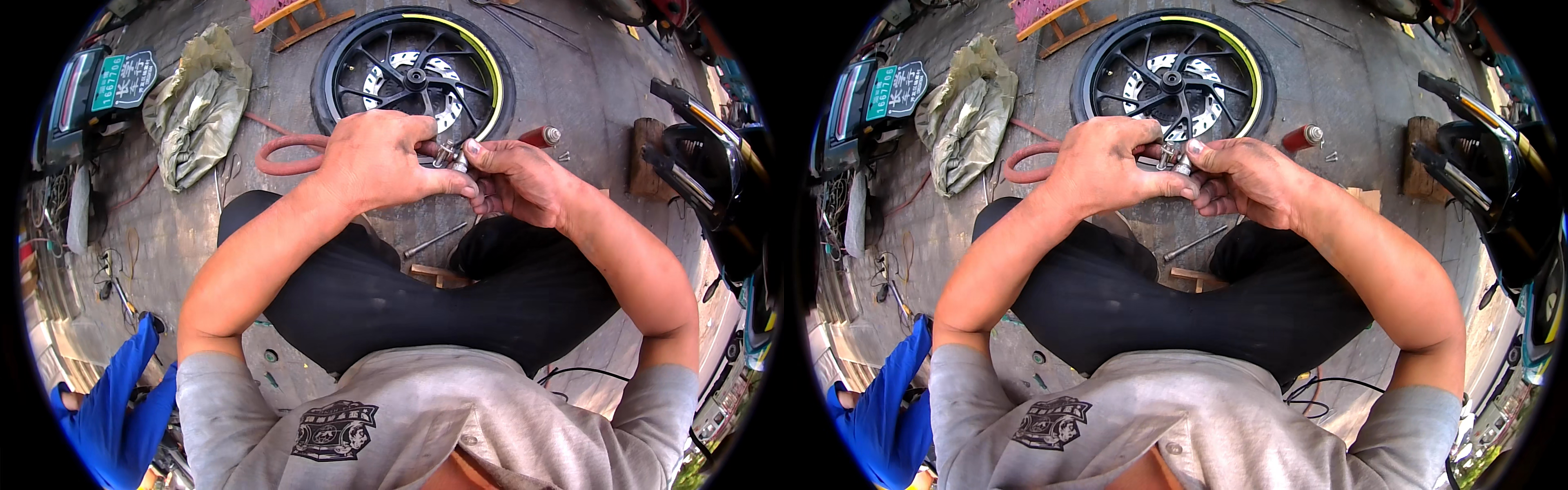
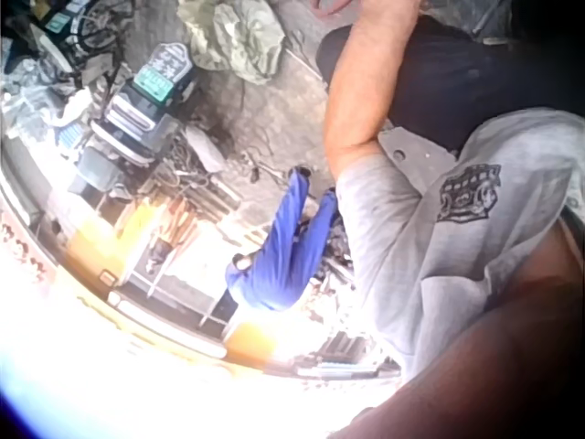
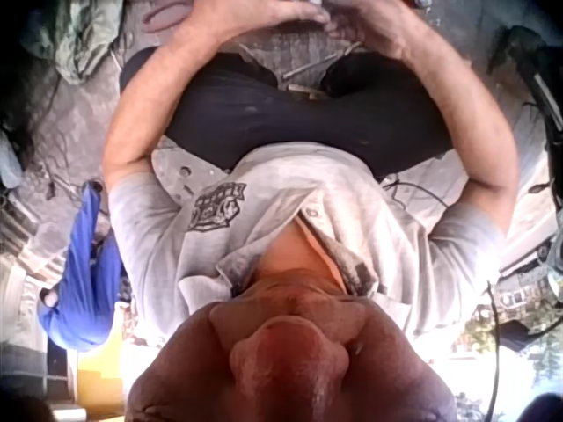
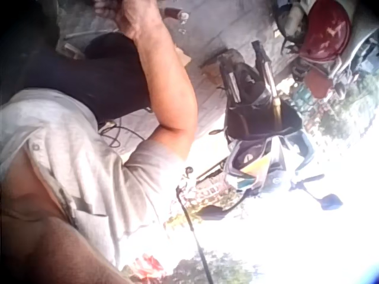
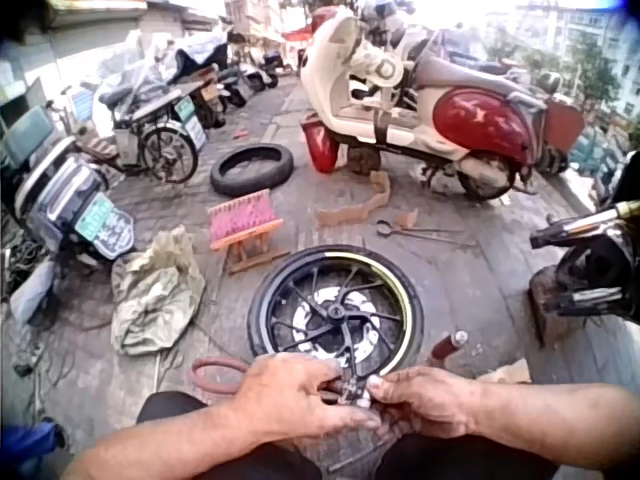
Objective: The person uses a pry bar and hands to remove a tire from a rim, then installs a new valve stem and handles small parts for the wheel assembly.
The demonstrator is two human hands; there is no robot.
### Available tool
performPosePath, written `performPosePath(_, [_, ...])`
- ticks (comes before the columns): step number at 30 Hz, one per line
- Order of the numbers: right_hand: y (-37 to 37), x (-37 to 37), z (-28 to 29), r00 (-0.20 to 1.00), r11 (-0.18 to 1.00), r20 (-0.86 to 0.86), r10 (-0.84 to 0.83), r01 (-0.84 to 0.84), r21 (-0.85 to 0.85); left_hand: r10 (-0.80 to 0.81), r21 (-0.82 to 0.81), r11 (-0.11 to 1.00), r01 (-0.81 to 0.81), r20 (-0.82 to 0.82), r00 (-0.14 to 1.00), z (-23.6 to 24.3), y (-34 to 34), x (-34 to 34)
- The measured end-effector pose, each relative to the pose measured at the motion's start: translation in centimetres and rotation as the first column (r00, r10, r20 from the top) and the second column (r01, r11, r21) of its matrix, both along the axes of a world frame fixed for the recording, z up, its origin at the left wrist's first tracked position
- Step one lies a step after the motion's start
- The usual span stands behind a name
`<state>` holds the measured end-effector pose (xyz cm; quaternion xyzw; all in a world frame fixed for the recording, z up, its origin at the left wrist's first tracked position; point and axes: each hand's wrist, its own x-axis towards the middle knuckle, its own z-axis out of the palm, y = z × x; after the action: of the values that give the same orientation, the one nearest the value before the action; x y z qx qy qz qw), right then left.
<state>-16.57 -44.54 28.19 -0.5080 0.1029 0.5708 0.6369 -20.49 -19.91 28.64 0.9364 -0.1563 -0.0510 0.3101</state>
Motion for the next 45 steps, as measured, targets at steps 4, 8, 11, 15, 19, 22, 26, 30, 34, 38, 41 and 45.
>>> performPosePath(4, [0.2,-0.2,-0.5,0.999,0.998,0.032,-0.014,0.016,-0.054,0.033,0.106,0.994,-0.027,-0.052,0.998,-0.6,-0.5,0.3])
performPosePath(8, [0.3,0.2,-0.4,0.993,0.997,0.11,0.031,-0.023,-0.075,0.048,0.09,0.995,-0.045,-0.03,0.998,-1.2,-0.1,1.3])
performPosePath(11, [0.1,1.5,-0.8,0.949,0.988,0.28,0.146,-0.126,-0.087,0.063,0.059,0.996,-0.066,0.052,0.997,-1.5,0.5,2.3])
performPosePath(15, [0.3,4.4,-2.8,0.764,0.761,0.128,0.633,-0.584,-0.282,0.13,-0.036,0.991,-0.131,-0.021,0.991,0.0,1.5,3.4])
performPosePath(19, [7.6,-3.0,-14.5,-0.389,-0.155,0.197,0.9,-0.707,-0.69,0.08,0.003,0.997,-0.08,0.023,0.997,0.0,1.8,3.3])
performPosePath(22, [11.2,-11.6,-25.4,-0.499,-0.084,0.361,0.788,-0.667,-0.74,0.002,0.043,0.999,0.006,-0.181,0.984,1.2,0.3,3.8])
performPosePath(26, [8.0,-20.8,-42.1,-0.468,0.415,0.497,0.73,-0.275,-0.868,-0.038,-0.059,0.998,0.038,-0.011,0.999,0.2,-1.5,3.7])
performPosePath(30, [9.2,-18.1,-40.6,-0.371,0.248,0.504,0.78,-0.556,-0.793,0.015,0.039,0.999,-0.006,-0.223,0.975,0.3,0.4,3.6])
performPosePath(34, [7.8,-13.6,-38.1,-0.305,0.199,0.355,0.884,-0.441,-0.875,0.004,-0.049,0.999,-0.013,-0.178,0.984,-1.1,-1.2,5.0])
performPosePath(38, [9.0,-7.3,-25.4,-0.397,0.269,0.482,0.781,-0.483,-0.834,0.133,0.064,0.99,-0.124,-0.185,0.974,-0.6,0.2,5.5])
performPosePath(41, [6.4,-1.7,-11.0,-0.221,0.416,0.634,0.741,-0.59,-0.692,0.168,0.17,0.977,-0.125,-0.265,0.949,0.0,0.9,5.2])
performPosePath(45, [0.3,3.1,6.8,0.474,0.751,0.593,0.651,-0.518,-0.409,0.164,0.206,0.972,-0.115,-0.242,0.956,0.3,0.3,4.3])
